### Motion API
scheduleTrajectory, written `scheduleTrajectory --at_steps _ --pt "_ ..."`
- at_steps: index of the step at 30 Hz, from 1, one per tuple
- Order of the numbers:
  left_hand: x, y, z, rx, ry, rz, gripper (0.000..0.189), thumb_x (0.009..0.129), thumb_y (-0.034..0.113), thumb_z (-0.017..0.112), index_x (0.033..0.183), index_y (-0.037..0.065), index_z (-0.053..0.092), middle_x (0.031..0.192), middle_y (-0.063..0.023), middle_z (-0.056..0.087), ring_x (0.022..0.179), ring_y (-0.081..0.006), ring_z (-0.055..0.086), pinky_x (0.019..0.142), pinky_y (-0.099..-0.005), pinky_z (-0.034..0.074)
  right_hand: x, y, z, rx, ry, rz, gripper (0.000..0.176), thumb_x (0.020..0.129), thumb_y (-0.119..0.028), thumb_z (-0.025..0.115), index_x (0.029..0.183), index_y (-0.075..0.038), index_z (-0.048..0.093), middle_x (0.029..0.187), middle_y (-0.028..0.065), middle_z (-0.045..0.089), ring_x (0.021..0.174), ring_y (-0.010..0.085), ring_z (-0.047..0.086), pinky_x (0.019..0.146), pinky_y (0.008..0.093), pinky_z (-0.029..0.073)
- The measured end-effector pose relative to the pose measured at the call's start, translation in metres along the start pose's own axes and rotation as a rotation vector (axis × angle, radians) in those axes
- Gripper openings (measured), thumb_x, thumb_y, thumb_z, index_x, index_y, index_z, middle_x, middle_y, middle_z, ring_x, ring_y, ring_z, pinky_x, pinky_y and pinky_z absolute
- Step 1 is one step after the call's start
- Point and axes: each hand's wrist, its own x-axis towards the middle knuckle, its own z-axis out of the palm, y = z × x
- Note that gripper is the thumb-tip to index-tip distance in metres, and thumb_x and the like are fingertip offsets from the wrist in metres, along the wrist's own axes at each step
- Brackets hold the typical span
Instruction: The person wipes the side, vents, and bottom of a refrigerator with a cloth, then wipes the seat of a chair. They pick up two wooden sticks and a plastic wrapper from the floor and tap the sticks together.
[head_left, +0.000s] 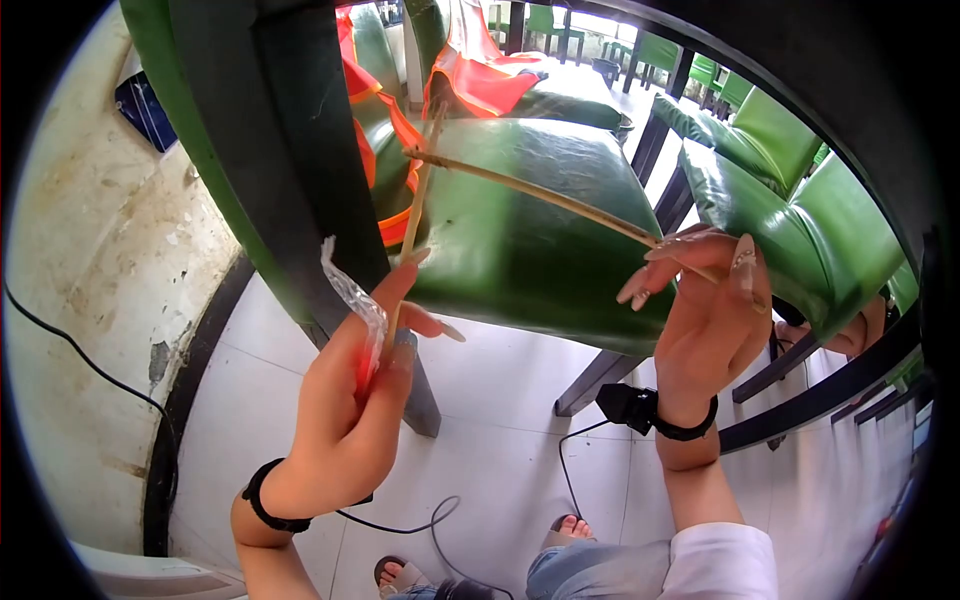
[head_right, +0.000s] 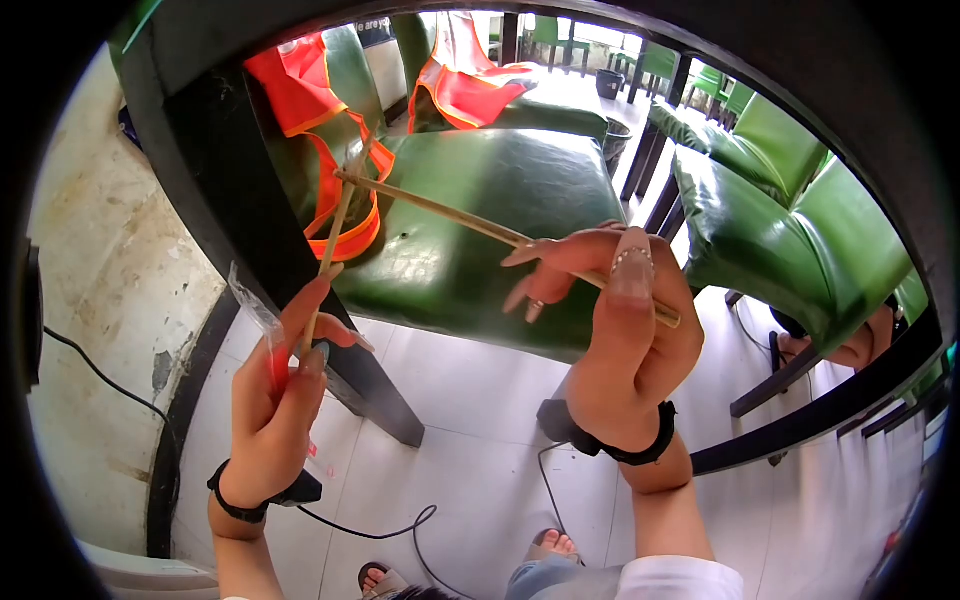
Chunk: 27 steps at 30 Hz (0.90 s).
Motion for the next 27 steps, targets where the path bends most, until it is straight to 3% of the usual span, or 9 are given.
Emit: scheduleTrajectory --at_steps 5,7,8,9,13,16,19,22,27 --pt "-0.009 -0.009 0.002 0.072 -0.123 -0.041 0.050 0.081 -0.009 0.033 0.131 -0.003 0.035 0.102 -0.0068 0.054 0.063 -0.0035 0.035 0.062 -0.0165 0.033 -0.018 0.001 -0.013 -0.102 0.119 -0.064 0.012 0.090 -0.004 0.044 0.086 0.005 0.051 0.079 0.0165 0.060 0.062 0.0143 0.054 0.054 0.0247 0.048" --pt "-0.012 -0.018 0.002 0.091 -0.173 -0.013 0.050 0.081 -0.009 0.034 0.131 -0.001 0.036 0.101 -0.0072 0.054 0.066 -0.0044 0.037 0.064 -0.0174 0.034 -0.024 0.005 -0.029 -0.254 -0.010 -0.115 0.005 0.086 0.001 0.051 0.087 0.005 0.052 0.081 0.0161 0.061 0.063 0.0138 0.055 0.054 0.0239 0.047" --pt "-0.014 -0.023 0.001 0.104 -0.195 0.010 0.049 0.082 -0.008 0.035 0.131 -0.001 0.036 0.100 -0.0077 0.054 0.066 -0.0048 0.038 0.064 -0.0178 0.034 -0.028 0.007 -0.037 -0.329 -0.075 -0.139 0.005 0.084 0.003 0.054 0.088 0.005 0.053 0.082 0.0158 0.062 0.063 0.0135 0.055 0.054 0.0235 0.047" --pt "-0.015 -0.030 0.003 0.123 -0.203 0.021 0.049 0.082 -0.008 0.036 0.131 0.000 0.036 0.100 -0.0080 0.054 0.067 -0.0053 0.040 0.064 -0.0182 0.035 -0.038 0.009 -0.044 -0.375 -0.065 -0.038 0.014 0.078 0.005 0.061 0.091 0.004 0.056 0.083 0.0136 0.064 0.064 0.0139 0.057 0.054 0.0225 0.046" --pt "-0.017 -0.030 0.002 0.138 -0.303 -0.078 0.048 0.083 -0.007 0.036 0.130 -0.001 0.036 0.098 -0.0091 0.054 0.075 -0.0081 0.047 0.066 -0.0201 0.037 -0.053 0.008 -0.069 -0.681 -0.237 0.003 0.020 0.074 0.002 0.067 0.092 -0.001 0.061 0.083 0.0098 0.066 0.064 0.0161 0.061 0.056 0.0211 0.047" --pt "-0.015 -0.033 0.004 0.171 -0.361 -0.052 0.030 0.076 -0.013 0.039 0.105 -0.005 0.043 0.122 -0.0262 0.044 0.093 -0.0281 0.057 0.081 -0.0332 0.042 -0.063 0.003 -0.080 -0.723 -0.228 0.158 0.021 0.074 0.001 0.067 0.094 -0.001 0.061 0.084 0.0102 0.066 0.065 0.0172 0.063 0.057 0.0222 0.049" --pt "-0.016 -0.034 0.011 0.164 -0.336 -0.011 0.048 0.082 -0.008 0.036 0.130 -0.002 0.036 0.096 -0.0097 0.054 0.087 -0.0138 0.050 0.080 -0.0250 0.038 -0.070 -0.007 -0.087 -0.802 -0.240 0.290 0.017 0.075 -0.001 0.067 0.089 -0.001 0.058 0.077 0.0107 0.065 0.064 0.0172 0.063 0.056 0.0231 0.049" --pt "-0.014 -0.026 0.010 0.129 -0.373 -0.070 0.048 0.081 -0.009 0.036 0.129 -0.002 0.037 0.096 -0.0101 0.054 0.090 -0.0166 0.050 0.085 -0.0269 0.037 -0.071 -0.010 -0.090 -0.857 -0.245 0.267 0.012 0.079 -0.005 0.064 0.083 -0.002 0.054 0.068 0.0092 0.063 0.059 0.0156 0.062 0.051 0.0221 0.047" --pt "-0.015 -0.016 0.005 0.223 -0.440 -0.109 0.049 0.079 -0.010 0.036 0.128 -0.002 0.038 0.096 -0.0099 0.055 0.086 -0.0173 0.051 0.081 -0.0264 0.039 -0.071 -0.009 -0.098 -0.879 -0.182 0.325 0.011 0.086 -0.011 0.057 0.081 -0.002 0.054 0.062 0.0069 0.061 0.050 0.0128 0.058 0.044 0.0209 0.043"
